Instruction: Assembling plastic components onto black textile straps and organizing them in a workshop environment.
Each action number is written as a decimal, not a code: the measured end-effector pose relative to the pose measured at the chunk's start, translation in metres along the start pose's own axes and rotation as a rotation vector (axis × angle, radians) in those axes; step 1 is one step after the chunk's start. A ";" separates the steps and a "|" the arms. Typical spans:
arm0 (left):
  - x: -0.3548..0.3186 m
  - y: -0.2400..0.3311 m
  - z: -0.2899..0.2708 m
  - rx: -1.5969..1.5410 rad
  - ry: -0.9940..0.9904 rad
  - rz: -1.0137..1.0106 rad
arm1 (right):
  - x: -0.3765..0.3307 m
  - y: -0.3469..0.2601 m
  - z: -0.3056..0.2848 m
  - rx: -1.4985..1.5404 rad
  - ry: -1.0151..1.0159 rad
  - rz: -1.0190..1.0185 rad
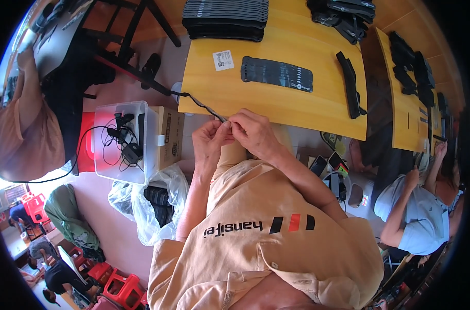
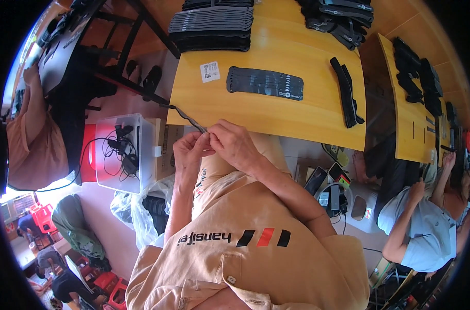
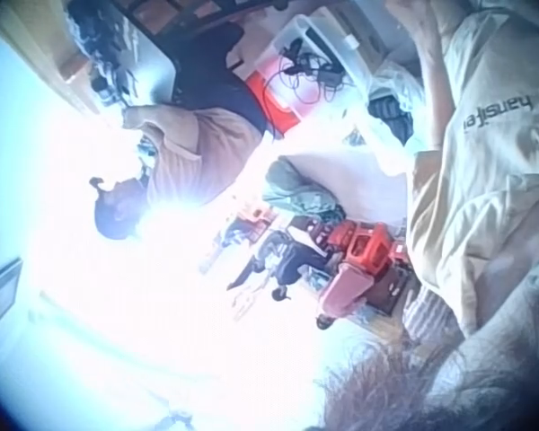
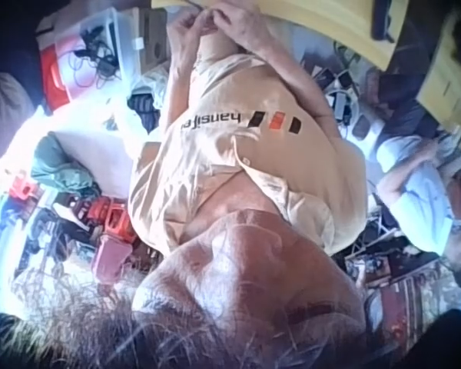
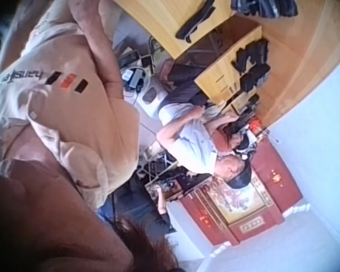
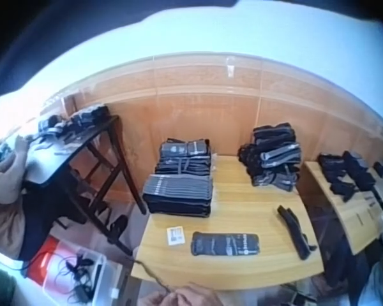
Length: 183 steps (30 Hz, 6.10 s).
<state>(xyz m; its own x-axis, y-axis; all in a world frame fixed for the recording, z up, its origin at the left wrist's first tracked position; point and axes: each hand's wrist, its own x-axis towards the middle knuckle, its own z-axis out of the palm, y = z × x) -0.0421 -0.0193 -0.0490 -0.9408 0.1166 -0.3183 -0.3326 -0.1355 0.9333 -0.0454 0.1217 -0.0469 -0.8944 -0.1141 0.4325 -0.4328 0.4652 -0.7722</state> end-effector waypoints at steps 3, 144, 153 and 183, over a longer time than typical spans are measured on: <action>0.000 0.000 0.000 0.010 -0.015 0.027 | 0.000 0.001 0.002 -0.002 -0.003 0.001; -0.066 0.090 -0.196 -0.898 0.162 0.472 | 0.087 0.024 0.002 -0.519 -0.048 -0.702; -0.066 0.088 -0.170 -0.827 0.041 0.468 | 0.047 0.054 0.016 -0.589 -0.260 -0.465; 0.000 0.053 0.016 0.166 -0.487 -0.098 | 0.013 0.000 -0.064 1.395 0.330 0.686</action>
<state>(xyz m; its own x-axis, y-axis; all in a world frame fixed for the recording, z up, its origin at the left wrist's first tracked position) -0.0590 -0.0108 0.0032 -0.7529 0.5704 -0.3283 -0.3658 0.0521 0.9293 -0.0496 0.1763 -0.0114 -0.9726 0.0433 -0.2284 0.0993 -0.8109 -0.5766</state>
